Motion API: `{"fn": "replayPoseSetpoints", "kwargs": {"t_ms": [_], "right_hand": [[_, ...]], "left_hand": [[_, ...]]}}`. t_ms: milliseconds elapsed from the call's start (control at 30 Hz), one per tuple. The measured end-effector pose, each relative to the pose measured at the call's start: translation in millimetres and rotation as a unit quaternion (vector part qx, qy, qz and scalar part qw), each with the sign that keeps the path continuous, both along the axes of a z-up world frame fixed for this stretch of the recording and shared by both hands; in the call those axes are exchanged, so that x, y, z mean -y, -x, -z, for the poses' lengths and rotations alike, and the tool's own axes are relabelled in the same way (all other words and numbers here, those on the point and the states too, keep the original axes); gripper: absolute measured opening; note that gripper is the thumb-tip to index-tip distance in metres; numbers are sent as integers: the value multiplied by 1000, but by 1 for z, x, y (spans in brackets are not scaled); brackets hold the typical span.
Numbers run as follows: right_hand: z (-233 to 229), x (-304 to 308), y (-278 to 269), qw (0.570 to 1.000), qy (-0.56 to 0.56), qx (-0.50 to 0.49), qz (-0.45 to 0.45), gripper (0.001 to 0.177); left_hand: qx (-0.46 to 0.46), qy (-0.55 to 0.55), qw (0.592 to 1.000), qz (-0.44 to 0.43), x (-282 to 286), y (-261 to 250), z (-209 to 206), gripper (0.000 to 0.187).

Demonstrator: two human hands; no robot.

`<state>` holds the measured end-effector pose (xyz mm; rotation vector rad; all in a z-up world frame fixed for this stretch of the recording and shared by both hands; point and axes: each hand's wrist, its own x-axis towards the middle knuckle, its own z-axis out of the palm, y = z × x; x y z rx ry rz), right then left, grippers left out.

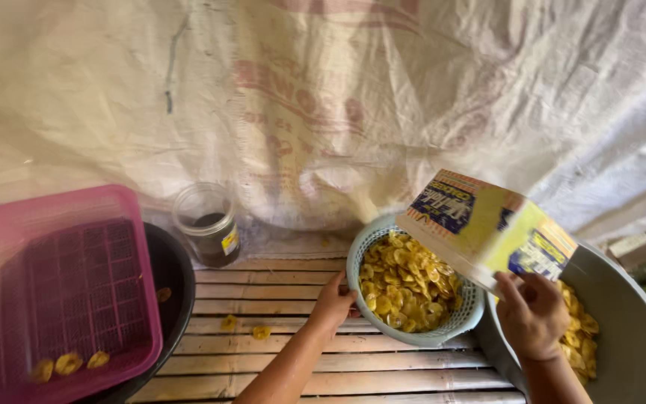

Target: The person sorts dried fruit slices into containers by hand and using a small scoop to transfer liquid between jars.

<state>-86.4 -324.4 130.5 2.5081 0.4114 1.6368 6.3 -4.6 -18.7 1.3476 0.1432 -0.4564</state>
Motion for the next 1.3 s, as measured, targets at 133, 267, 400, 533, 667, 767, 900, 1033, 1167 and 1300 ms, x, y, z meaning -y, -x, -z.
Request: {"fn": "replayPoseSetpoints", "kwargs": {"t_ms": [133, 267, 400, 533, 667, 767, 900, 1033, 1167, 1300], "right_hand": [[6, 6, -5, 989, -41, -88, 107, 51], [0, -4, -8, 975, -190, -52, 105, 48], [-12, -39, -20, 891, -448, -69, 2, 69], [-26, -94, -38, 688, -696, -120, -166, 76], [-18, -176, -58, 598, -731, -246, -220, 74], [-9, -223, -70, 542, -704, -405, -215, 61], [8, -196, -69, 579, -615, -498, -198, 53], [39, -50, -74, 727, -536, -426, -53, 29], [61, 119, -63, 697, -623, -346, 78, 64], [91, 213, -32, 587, -652, -358, 320, 95]], "left_hand": [[0, 18, 1000, 3, 0, 8, 10, 57], [-18, 6, 1000, -1, 0, -2, 3, 62], [181, -171, 968, -29, -20, -2, -28, 58], [286, -224, 927, -88, -78, 2, -110, 52], [385, -235, 884, -122, -129, 20, -164, 53], [397, -320, 839, -188, -148, 22, -160, 52], [312, -327, 867, -208, -170, 16, -115, 46], [276, -399, 846, -224, -172, 8, -68, 41], [304, -400, 831, -240, -172, -3, -54, 39], [271, -390, 847, -238, -169, 0, -55, 39]]}}
